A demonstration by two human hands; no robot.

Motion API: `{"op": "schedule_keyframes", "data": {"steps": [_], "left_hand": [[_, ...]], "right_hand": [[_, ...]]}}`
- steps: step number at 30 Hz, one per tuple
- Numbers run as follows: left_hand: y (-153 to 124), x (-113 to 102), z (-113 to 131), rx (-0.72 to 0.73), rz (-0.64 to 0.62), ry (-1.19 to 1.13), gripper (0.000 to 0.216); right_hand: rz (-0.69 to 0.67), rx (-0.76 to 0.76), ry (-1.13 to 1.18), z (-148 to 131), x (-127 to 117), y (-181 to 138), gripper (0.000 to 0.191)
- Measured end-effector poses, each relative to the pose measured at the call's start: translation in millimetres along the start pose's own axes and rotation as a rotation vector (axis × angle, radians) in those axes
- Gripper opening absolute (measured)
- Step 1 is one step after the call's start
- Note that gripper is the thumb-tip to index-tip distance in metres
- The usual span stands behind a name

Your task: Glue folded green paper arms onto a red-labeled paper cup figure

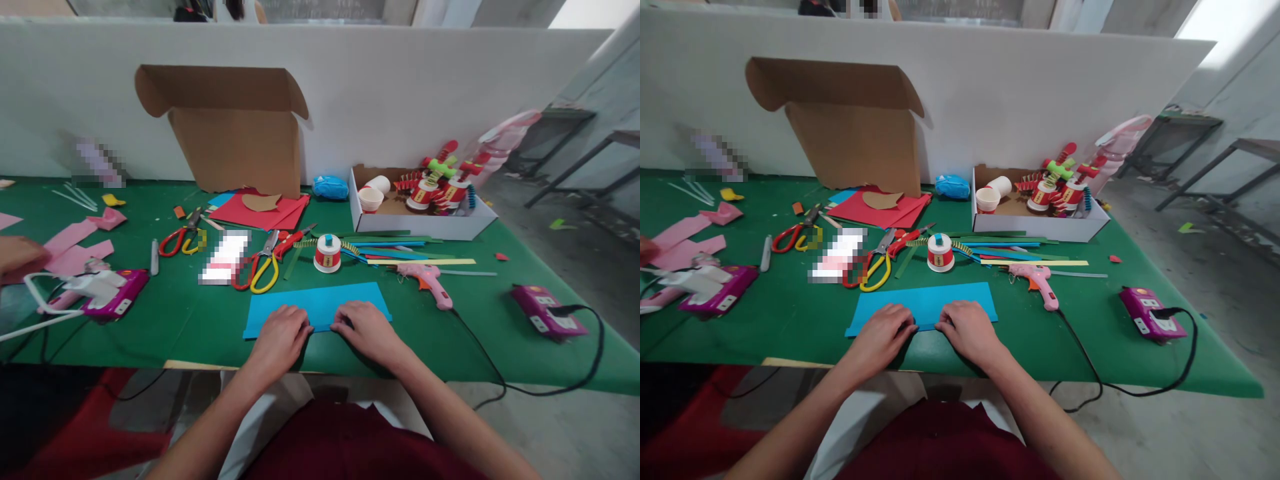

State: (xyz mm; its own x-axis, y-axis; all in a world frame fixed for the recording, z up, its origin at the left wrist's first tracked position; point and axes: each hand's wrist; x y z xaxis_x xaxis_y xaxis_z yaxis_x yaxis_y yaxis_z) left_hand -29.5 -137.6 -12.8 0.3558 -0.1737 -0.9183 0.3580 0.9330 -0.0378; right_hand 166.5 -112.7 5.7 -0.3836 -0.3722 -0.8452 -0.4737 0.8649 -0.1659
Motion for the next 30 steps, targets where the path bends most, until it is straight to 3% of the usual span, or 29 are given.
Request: {"op": "schedule_keyframes", "data": {"steps": [30], "left_hand": [[13.6, -16.4, 0.1, -0.018, -0.175, 0.075, 0.015]], "right_hand": [[-0.073, 0.074, -0.04, -4.7, -7.8, 6.7, 0.013]]}}
Point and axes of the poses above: each hand's wrist, its own y-axis towards the middle knuckle, its own x-axis out of the palm, z = x × y, and after that the axes turned 2 degrees about y, right-handed
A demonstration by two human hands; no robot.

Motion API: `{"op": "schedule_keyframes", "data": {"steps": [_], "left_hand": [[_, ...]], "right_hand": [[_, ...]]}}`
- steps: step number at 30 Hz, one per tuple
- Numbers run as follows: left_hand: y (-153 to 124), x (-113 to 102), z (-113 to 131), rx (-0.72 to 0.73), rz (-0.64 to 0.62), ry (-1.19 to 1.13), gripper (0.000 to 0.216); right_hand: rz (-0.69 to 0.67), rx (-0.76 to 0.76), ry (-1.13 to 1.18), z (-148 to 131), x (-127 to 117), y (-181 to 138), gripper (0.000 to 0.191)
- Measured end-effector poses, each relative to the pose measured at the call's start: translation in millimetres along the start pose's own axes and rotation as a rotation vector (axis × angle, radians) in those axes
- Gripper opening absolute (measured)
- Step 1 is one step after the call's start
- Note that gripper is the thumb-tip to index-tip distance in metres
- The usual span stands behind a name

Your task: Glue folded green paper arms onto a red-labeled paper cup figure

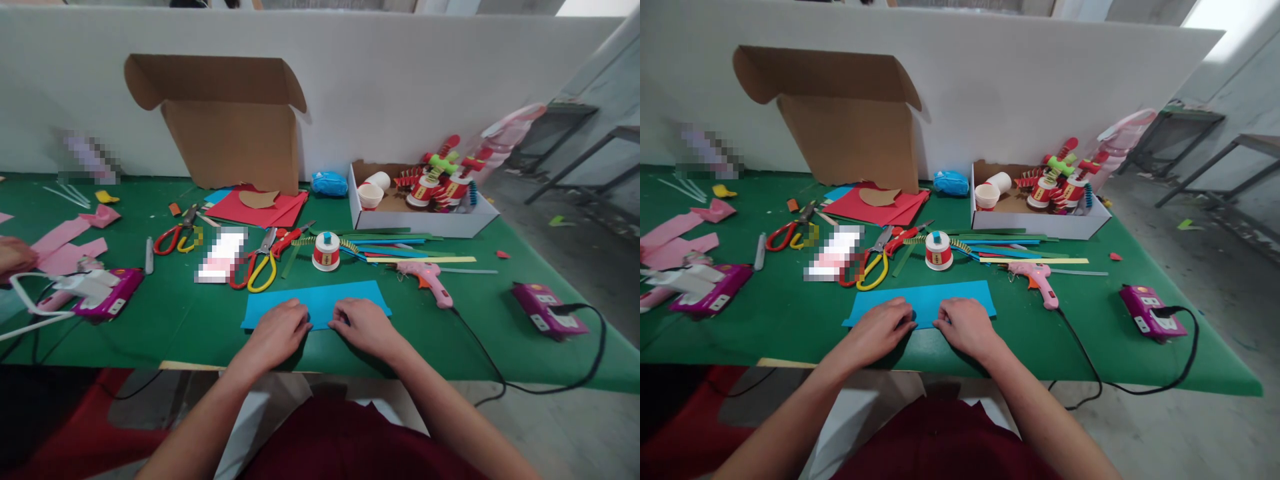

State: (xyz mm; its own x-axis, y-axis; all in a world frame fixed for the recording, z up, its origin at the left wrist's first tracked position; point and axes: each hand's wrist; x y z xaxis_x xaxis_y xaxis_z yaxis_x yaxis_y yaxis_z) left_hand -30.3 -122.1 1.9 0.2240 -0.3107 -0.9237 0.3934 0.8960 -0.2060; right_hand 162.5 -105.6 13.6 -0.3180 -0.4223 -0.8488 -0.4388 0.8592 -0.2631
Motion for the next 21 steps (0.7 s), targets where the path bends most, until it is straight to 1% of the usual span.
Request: {"op": "schedule_keyframes", "data": {"steps": [4, 7, 9, 14, 16, 18, 21], "left_hand": [[-1.9, -0.6, 2.9, -0.005, -0.013, 0.044, 0.015], [-4.6, 4.5, 5.7, -0.002, 0.032, 0.089, 0.014], [-7.3, 11.6, 5.7, 0.041, 0.1, 0.124, 0.015], [-16.9, 31.9, -4.0, 0.28, 0.376, 0.255, 0.027], [-20.3, 36.1, -8.1, 0.348, 0.454, 0.311, 0.03], [-22.5, 37.1, -9.9, 0.382, 0.485, 0.359, 0.032], [-24.0, 35.5, -8.8, 0.386, 0.477, 0.414, 0.032]], "right_hand": [[-0.012, 0.002, 0.008, -0.3, -1.5, 0.1, 0.013], [-0.009, -0.001, 0.008, 0.4, -1.1, 0.1, 0.013], [-0.004, -0.004, 0.011, 0.9, -0.3, 0.0, 0.013], [-0.001, -0.01, 0.015, 2.0, 1.1, 0.2, 0.013], [0.0, -0.015, 0.019, 2.7, 1.5, 0.4, 0.013], [0.003, -0.019, 0.021, 3.2, 1.8, 0.4, 0.013], [0.01, -0.021, 0.022, 3.4, 2.3, 0.2, 0.013]]}}
Point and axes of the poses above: each hand's wrist, its own y-axis towards the middle knuckle, its own x-axis out of the palm, z = x × y, and after that the axes turned 2 degrees about y, right-handed
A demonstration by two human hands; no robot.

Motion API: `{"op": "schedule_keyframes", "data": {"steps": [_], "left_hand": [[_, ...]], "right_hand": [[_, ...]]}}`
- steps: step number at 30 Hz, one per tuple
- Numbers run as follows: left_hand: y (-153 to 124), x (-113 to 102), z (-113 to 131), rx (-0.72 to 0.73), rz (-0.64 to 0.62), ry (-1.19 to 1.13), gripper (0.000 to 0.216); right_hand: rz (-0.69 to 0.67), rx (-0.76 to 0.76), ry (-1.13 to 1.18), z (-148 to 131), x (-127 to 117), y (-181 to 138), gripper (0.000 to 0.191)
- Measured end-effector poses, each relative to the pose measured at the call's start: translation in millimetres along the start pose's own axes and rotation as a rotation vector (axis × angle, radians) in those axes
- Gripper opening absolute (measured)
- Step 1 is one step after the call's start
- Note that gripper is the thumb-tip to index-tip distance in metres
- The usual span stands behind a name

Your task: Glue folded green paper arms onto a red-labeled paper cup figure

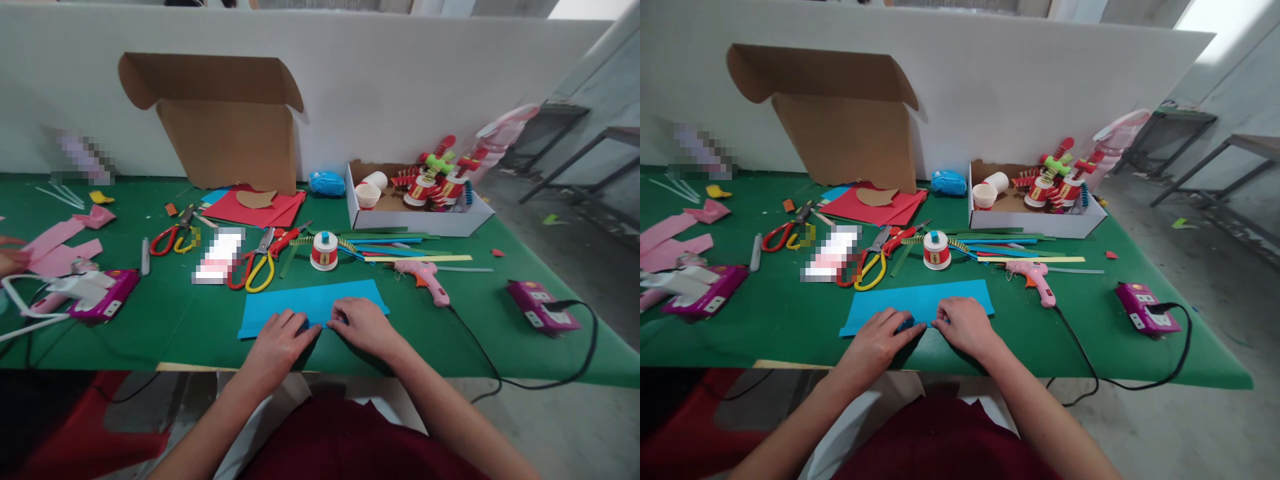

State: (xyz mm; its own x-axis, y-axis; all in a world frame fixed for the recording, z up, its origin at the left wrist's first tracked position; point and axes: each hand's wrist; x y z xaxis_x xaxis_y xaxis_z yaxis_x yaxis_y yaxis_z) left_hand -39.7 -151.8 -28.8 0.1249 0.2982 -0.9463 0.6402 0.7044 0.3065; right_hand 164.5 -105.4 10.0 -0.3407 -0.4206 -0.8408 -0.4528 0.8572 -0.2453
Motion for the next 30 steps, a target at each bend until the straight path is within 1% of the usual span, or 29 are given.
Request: {"op": "schedule_keyframes", "data": {"steps": [4, 8, 17, 20, 25, 27, 30], "left_hand": [[1.6, -2.7, 1.3, 0.015, -0.036, 0.037, 0.031], [2.5, -2.8, 1.4, 0.019, -0.045, 0.038, 0.031], [3.3, 0.1, 0.4, 0.028, -0.013, 0.016, 0.03], [3.1, 0.8, -0.5, 0.027, -0.002, 0.007, 0.029], [6.1, -1.2, 4.5, 0.036, 0.068, 0.0, 0.024], [8.4, -3.3, 10.8, 0.053, 0.03, 0.015, 0.023], [11.5, -5.9, 21.2, 0.079, -0.063, 0.023, 0.022]], "right_hand": [[0.0, 0.0, 0.0, -0.4, 0.0, -0.2, 0.013], [0.005, -0.004, 0.002, -0.3, -0.2, -0.1, 0.013], [0.042, 0.011, 0.047, 0.6, 1.0, -3.2, 0.009], [0.063, 0.014, 0.083, 5.9, -0.6, -5.6, 0.009], [0.062, -0.015, 0.168, 21.3, -6.7, -10.1, 0.003], [0.061, -0.035, 0.194, 27.2, -9.7, -12.3, 0.004], [0.062, -0.036, 0.208, 33.8, -13.5, -15.4, 0.005]]}}
Point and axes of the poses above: each hand's wrist, its own y-axis towards the middle knuckle, its own x-axis out of the palm, z = x × y, and after that the axes turned 2 degrees about y, right-handed
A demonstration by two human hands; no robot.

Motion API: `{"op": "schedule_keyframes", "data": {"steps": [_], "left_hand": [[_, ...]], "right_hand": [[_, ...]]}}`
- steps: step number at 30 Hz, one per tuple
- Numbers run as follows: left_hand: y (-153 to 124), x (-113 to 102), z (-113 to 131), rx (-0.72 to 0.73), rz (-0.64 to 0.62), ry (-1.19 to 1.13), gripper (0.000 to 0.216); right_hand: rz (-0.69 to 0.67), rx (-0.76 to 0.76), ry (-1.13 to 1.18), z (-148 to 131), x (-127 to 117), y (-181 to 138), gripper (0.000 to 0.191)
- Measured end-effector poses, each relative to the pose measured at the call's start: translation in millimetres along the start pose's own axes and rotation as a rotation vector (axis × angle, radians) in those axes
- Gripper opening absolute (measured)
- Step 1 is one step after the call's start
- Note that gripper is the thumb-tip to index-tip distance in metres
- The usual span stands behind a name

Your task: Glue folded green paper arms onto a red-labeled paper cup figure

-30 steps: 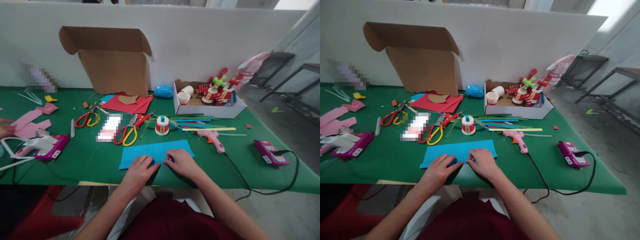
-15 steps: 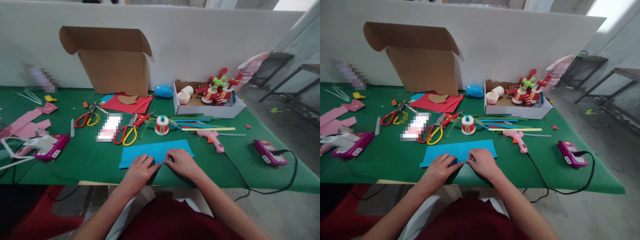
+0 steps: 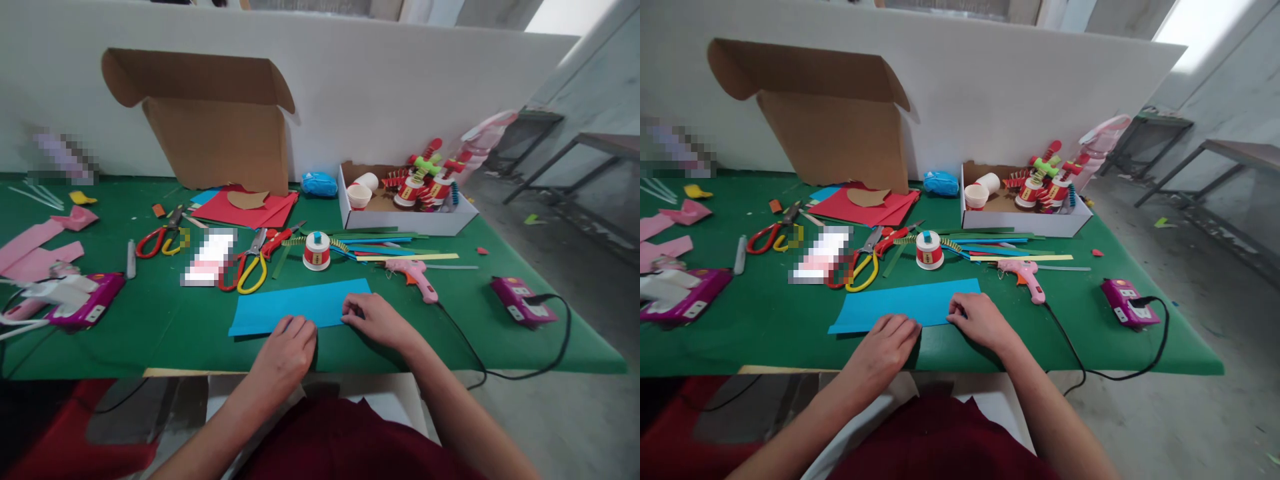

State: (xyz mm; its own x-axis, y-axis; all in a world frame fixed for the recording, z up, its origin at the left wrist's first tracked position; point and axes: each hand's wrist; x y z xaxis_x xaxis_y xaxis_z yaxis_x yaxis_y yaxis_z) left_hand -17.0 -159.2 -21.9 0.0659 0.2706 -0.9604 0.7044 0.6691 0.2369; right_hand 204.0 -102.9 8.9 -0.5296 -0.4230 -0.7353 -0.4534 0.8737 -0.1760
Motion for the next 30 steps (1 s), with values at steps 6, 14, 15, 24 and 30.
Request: {"op": "schedule_keyframes", "data": {"steps": [6, 14, 15, 24, 30], "left_hand": [[1.9, 1.1, 9.8, -0.013, 0.014, 0.015, 0.027], [1.4, 2.9, 17.9, -0.056, -0.078, 0.032, 0.04], [1.7, 2.8, 18.1, -0.052, -0.078, 0.034, 0.041], [7.2, -1.5, 20.4, -0.078, -0.119, 0.036, 0.04], [9.2, -3.9, 23.9, -0.157, -0.084, 0.057, 0.037]], "right_hand": [[0.01, -0.007, 0.008, 5.2, -3.2, -2.4, 0.004], [0.016, 0.021, -0.018, 3.1, -2.3, -2.3, 0.003], [0.018, 0.025, -0.019, 2.9, -2.3, -2.3, 0.003], [0.041, 0.026, -0.073, 2.3, -0.3, -2.7, 0.002], [0.059, 0.0, 0.035, 20.8, -11.9, -11.9, 0.007]]}}
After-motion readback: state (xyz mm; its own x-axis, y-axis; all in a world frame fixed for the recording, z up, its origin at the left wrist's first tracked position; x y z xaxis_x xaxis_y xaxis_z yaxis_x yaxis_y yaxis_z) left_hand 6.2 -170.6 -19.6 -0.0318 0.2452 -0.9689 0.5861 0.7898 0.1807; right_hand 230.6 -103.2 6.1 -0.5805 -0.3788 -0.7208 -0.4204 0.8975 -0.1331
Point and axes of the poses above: each hand's wrist, its own y-axis towards the middle knuckle, its own x-axis out of the palm, z = x × y, and after that the axes turned 2 degrees about y, right-handed
